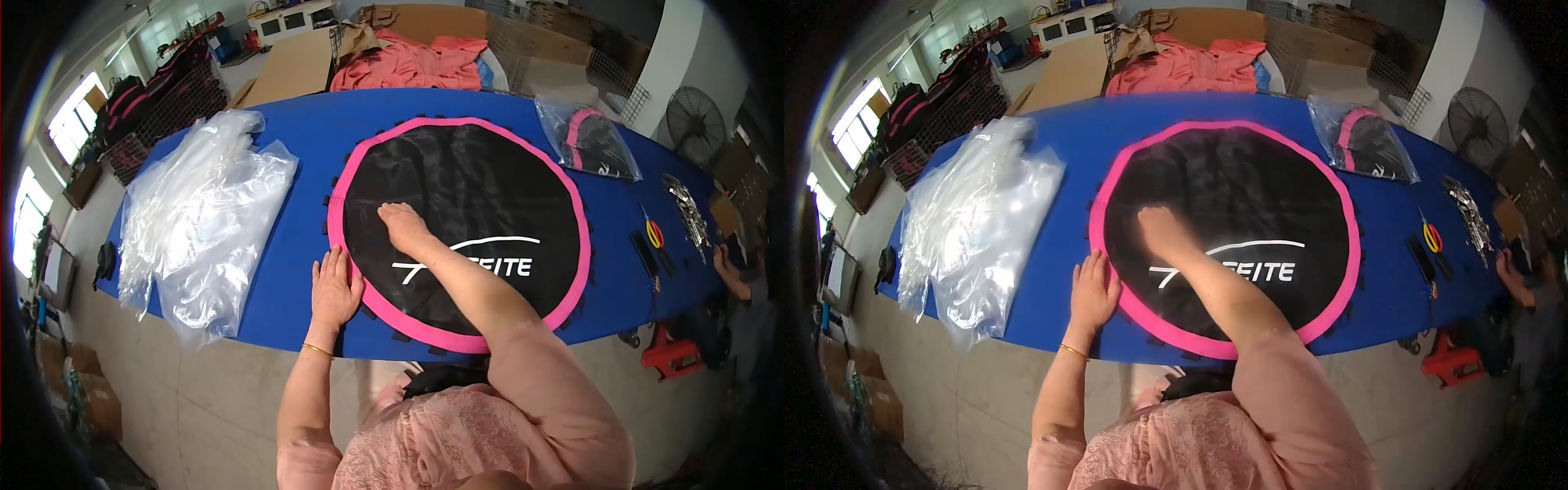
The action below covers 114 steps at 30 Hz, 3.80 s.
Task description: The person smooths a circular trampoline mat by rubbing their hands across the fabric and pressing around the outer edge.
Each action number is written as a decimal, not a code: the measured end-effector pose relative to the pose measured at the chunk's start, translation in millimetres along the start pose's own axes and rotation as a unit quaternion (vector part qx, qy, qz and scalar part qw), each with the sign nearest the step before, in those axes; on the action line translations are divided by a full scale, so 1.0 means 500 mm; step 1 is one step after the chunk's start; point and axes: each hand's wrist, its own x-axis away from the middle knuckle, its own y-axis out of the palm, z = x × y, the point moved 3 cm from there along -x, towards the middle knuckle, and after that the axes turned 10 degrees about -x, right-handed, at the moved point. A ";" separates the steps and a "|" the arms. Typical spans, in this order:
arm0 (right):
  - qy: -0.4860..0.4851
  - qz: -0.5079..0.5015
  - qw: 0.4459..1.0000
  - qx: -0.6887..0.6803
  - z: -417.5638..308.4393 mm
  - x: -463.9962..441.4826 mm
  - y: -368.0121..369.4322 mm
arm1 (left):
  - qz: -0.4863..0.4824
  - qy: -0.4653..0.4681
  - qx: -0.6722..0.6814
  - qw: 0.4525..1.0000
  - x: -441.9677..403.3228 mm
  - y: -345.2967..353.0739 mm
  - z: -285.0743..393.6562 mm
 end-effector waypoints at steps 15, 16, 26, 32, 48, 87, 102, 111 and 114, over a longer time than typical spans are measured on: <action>-0.006 0.038 0.999 -0.014 0.191 0.164 -0.106 | -0.024 -0.008 -0.011 1.000 -0.002 -0.001 -0.001; -0.023 0.045 0.999 -0.012 0.187 0.162 -0.103 | -0.023 -0.007 -0.010 1.000 -0.002 -0.003 0.001; 0.039 0.017 0.999 0.030 0.161 0.019 -0.094 | 0.012 0.009 -0.006 1.000 0.000 -0.006 0.004; -0.121 0.154 0.981 0.009 0.131 -0.064 -0.002 | -0.001 0.008 -0.002 1.000 0.000 -0.010 0.004; 0.090 0.027 0.992 0.083 0.192 0.036 -0.105 | -0.028 -0.002 -0.011 1.000 -0.002 -0.002 0.000; -0.053 0.007 0.999 0.011 0.016 -0.131 0.071 | -0.001 0.010 -0.008 1.000 -0.001 -0.003 0.000; 0.077 0.085 0.992 0.060 0.230 0.048 -0.083 | -0.003 0.010 -0.010 1.000 0.000 0.005 -0.007; 0.206 0.175 0.951 0.150 0.470 0.316 -0.282 | 0.020 0.026 -0.007 0.999 0.000 0.000 -0.004; 0.262 0.166 0.936 0.167 0.508 0.390 -0.333 | 0.020 0.026 -0.006 0.999 -0.002 0.000 -0.003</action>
